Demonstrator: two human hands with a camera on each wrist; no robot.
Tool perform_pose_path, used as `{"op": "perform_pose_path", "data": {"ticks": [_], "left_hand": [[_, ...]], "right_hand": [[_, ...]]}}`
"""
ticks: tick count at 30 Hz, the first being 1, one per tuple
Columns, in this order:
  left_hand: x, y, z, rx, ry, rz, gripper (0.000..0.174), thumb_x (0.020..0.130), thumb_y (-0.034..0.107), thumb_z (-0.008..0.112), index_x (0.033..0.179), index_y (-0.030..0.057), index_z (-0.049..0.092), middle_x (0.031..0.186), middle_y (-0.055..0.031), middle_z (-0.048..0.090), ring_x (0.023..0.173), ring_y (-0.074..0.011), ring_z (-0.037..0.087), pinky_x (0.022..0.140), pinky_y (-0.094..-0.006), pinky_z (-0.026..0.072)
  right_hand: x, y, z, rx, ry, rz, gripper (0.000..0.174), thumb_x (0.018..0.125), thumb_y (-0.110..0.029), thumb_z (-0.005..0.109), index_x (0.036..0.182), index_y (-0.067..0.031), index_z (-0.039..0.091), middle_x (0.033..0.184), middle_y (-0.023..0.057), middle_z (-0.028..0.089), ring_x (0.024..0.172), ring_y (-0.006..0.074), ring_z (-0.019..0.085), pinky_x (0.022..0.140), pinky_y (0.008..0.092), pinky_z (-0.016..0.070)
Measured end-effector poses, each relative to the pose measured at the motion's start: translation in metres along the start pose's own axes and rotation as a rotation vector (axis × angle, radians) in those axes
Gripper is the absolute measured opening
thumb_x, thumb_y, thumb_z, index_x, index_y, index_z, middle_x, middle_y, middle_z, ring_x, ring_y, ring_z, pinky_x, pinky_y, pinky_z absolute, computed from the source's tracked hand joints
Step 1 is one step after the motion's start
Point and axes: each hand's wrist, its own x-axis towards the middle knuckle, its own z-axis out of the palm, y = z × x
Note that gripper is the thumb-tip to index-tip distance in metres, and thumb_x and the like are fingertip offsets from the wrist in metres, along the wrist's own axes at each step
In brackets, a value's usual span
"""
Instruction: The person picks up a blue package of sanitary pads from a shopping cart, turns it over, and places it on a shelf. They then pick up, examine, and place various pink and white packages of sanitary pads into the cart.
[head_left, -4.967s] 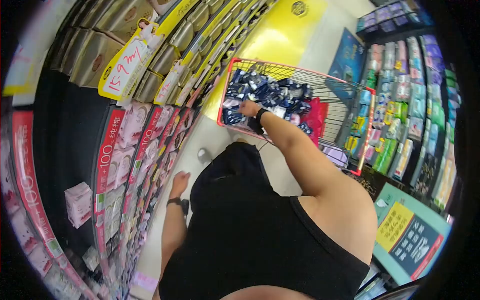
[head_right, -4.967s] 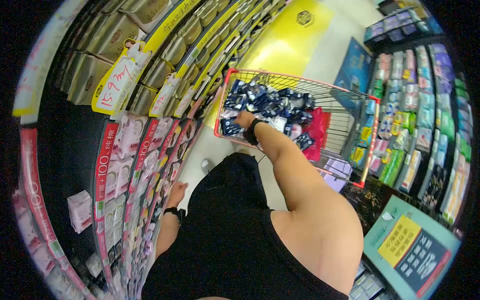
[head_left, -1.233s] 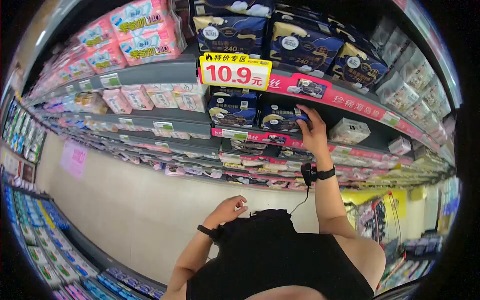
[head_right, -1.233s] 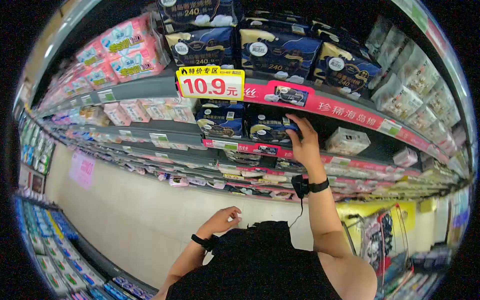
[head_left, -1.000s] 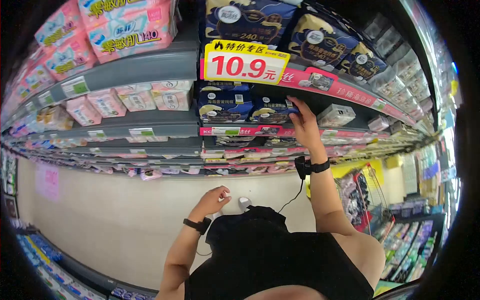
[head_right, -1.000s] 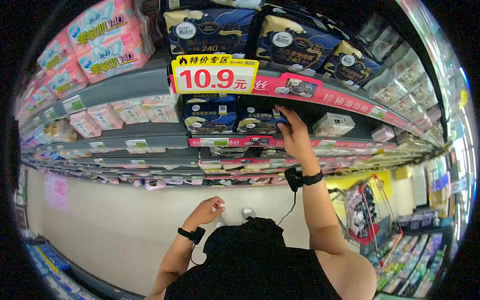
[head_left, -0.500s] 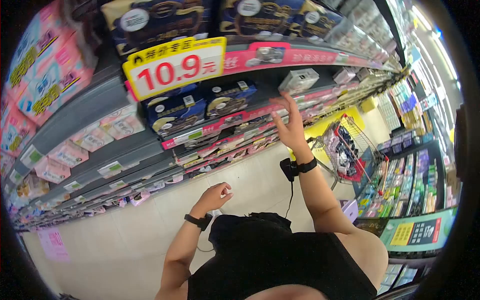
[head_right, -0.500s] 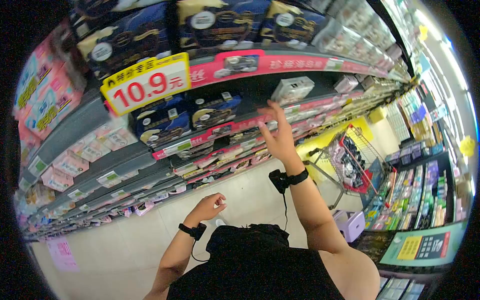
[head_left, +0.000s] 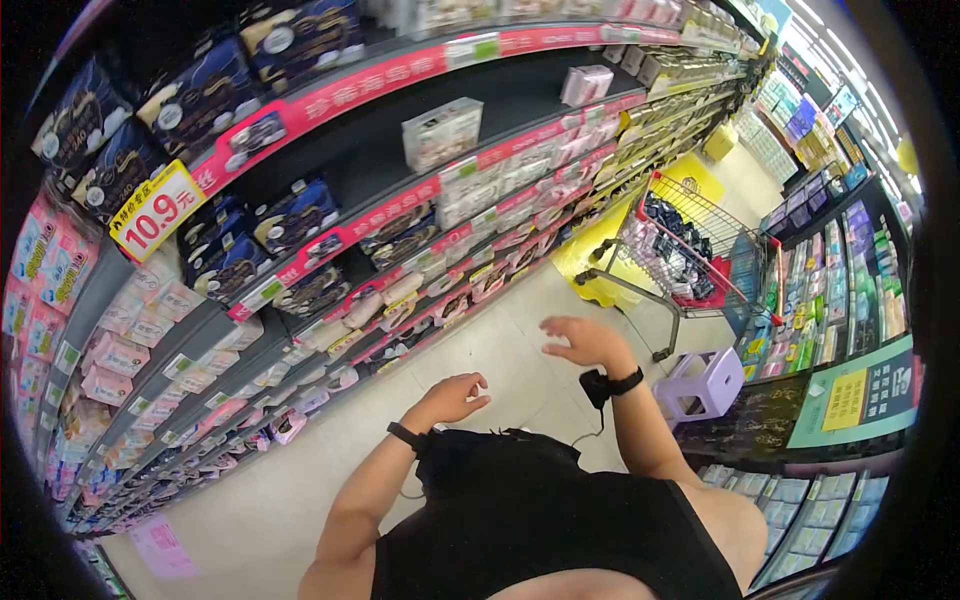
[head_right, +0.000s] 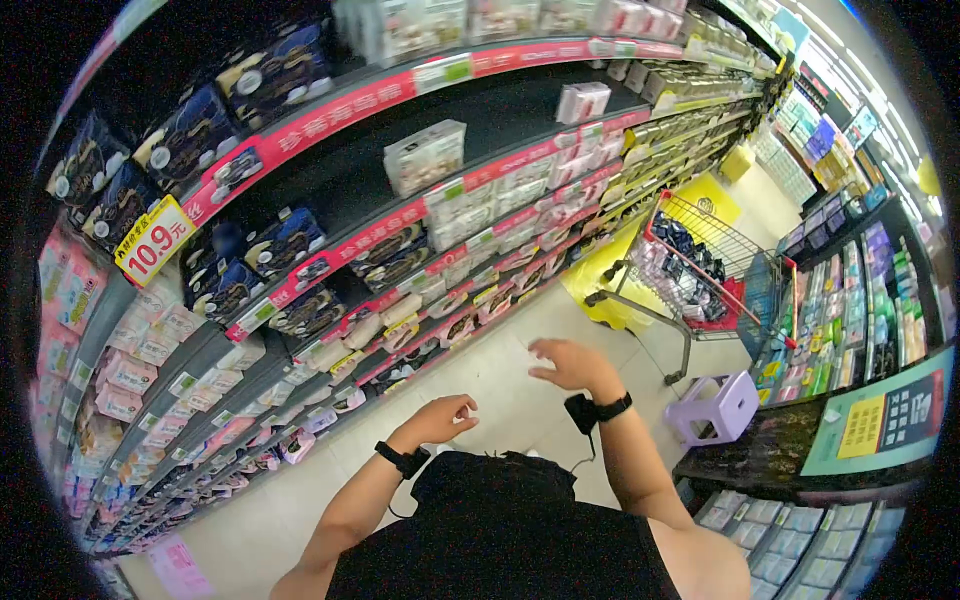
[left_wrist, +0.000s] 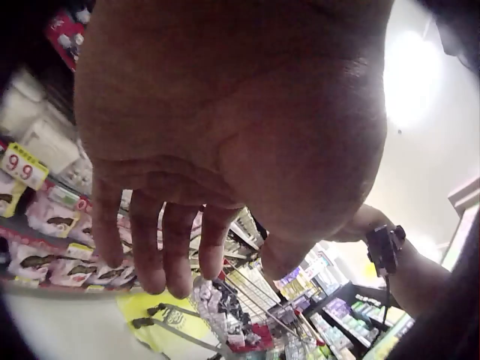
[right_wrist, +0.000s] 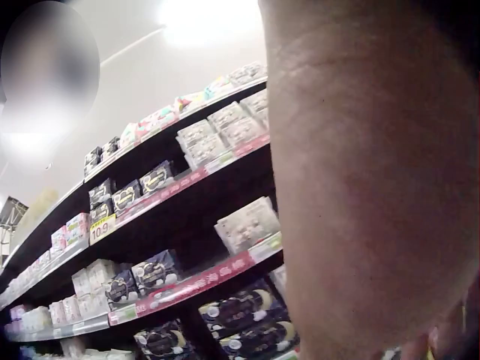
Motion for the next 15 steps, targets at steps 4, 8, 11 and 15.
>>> {"op": "perform_pose_path", "data": {"ticks": [4,8,11,15], "left_hand": [[0.043,0.054,0.061,0.079,-0.110,0.041,0.036,0.092,0.036,0.065,0.111,0.0065,0.060,0.091,-0.0115,0.065,0.085,-0.0281,0.064,0.075,-0.0389,0.0501],[0.091,0.107,0.128,0.068,-0.286,0.078,0.041,0.092,0.039,0.064,0.116,0.0064,0.060,0.099,-0.0155,0.067,0.094,-0.0312,0.065,0.082,-0.0406,0.0512],[0.130,0.132,0.161,0.124,-0.425,0.129,0.042,0.092,0.039,0.063,0.118,0.0062,0.061,0.103,-0.0161,0.068,0.098,-0.0314,0.065,0.084,-0.0406,0.0510],[0.180,0.174,0.183,0.180,-0.508,0.109,0.042,0.092,0.038,0.064,0.118,0.0051,0.061,0.104,-0.0167,0.068,0.098,-0.0331,0.065,0.085,-0.0415,0.0509]], "right_hand": [[-0.094,0.076,0.013,0.075,-0.026,0.141,0.047,0.093,-0.037,0.068,0.122,-0.0016,0.059,0.107,0.0166,0.069,0.096,0.0308,0.067,0.085,0.0402,0.0534],[-0.179,0.115,0.016,0.235,-0.025,0.214,0.048,0.094,-0.038,0.065,0.124,-0.0019,0.057,0.108,0.0169,0.068,0.100,0.0317,0.066,0.086,0.0407,0.0529],[-0.239,0.140,0.030,0.300,-0.016,0.297,0.046,0.096,-0.037,0.063,0.126,-0.0020,0.056,0.110,0.0175,0.068,0.101,0.0318,0.066,0.088,0.0410,0.0524],[-0.291,0.163,0.001,0.348,0.021,0.378,0.044,0.097,-0.036,0.061,0.126,-0.0019,0.056,0.110,0.0180,0.068,0.101,0.0324,0.066,0.088,0.0412,0.0519]]}}
